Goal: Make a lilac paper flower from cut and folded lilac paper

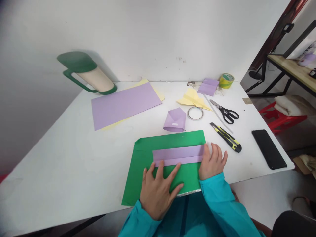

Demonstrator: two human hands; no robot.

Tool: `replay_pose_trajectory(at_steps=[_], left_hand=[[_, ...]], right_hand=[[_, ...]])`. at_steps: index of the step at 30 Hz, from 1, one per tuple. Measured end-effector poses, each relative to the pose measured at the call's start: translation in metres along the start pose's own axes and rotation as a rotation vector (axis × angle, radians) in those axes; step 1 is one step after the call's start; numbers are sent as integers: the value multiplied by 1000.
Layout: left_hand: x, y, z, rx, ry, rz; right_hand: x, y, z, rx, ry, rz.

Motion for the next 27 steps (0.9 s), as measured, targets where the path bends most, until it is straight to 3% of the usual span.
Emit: replay_pose_trajectory(at_steps=[2, 4, 7, 14, 21, 27], left_hand=[[-5, 3, 3, 14, 38, -17], [-8, 4, 4, 17, 61, -29], [-11, 5, 4, 10, 79, -32], [-10, 3, 1, -7, 90, 10], [12, 3, -9, -123, -15, 66], [31, 8, -10, -98, -106, 19]], right_hand=[[21, 5, -5, -7, 111, 77], [40, 4, -13, 66, 233, 219], [49, 2, -22, 159, 318, 353], [45, 3, -19, 206, 378, 256], [40, 3, -15, 179, 421, 252], [17, 5, -8, 197, 520, 285]])
Point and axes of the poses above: each hand's wrist, its own z-axis towards the middle knuckle, its own y-axis out of the back of the hand, x = y × z, the point moved 7 cm from there along z, towards the middle knuckle, and after that the axes turned 10 degrees about z, right-handed, at the moved point
